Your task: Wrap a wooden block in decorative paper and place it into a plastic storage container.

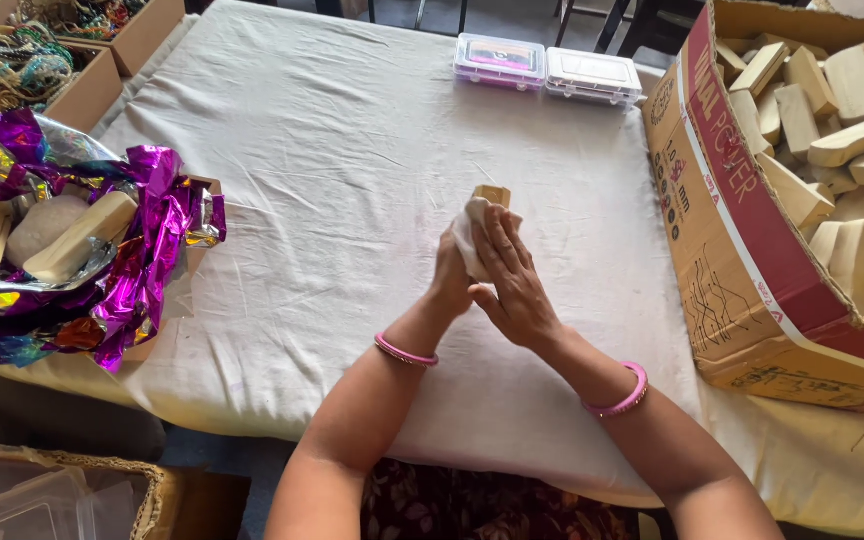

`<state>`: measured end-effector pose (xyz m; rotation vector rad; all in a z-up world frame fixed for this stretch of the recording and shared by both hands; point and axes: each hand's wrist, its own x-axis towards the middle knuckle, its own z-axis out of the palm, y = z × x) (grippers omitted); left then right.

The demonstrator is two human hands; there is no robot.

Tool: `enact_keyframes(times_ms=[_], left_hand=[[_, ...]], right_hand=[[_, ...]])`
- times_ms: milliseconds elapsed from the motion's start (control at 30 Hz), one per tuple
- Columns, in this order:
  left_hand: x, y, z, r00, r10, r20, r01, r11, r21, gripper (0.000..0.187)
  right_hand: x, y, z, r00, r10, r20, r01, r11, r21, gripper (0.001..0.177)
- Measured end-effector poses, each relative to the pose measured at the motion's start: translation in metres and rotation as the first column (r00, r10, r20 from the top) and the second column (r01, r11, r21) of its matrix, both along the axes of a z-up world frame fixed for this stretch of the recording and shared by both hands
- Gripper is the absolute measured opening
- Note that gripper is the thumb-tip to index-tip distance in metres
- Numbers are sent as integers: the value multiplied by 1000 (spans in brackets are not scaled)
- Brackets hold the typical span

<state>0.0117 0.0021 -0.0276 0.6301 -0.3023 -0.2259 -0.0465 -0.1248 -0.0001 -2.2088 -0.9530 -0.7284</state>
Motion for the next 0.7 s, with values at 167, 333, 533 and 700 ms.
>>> enact_keyframes(times_ms=[167,333,533,700], left_hand=[[-9,-3,4,970,-32,242,-42,956,292,52],[-5,-4,16,996,-87,18,77,948,310,55],[-21,18,47,987,-26,-160,53,985,165,66],[20,-16,-44,966,-167,198,90,933,348,70]], right_hand=[[12,-15,25,991,-101,90,105,994,-42,61],[28,-38,17,635,-138,-760,618,681,393,48],[12,-15,10,963,-33,267,5,994,105,29],[14,-27,26,917,-224,331,231,973,20,47]])
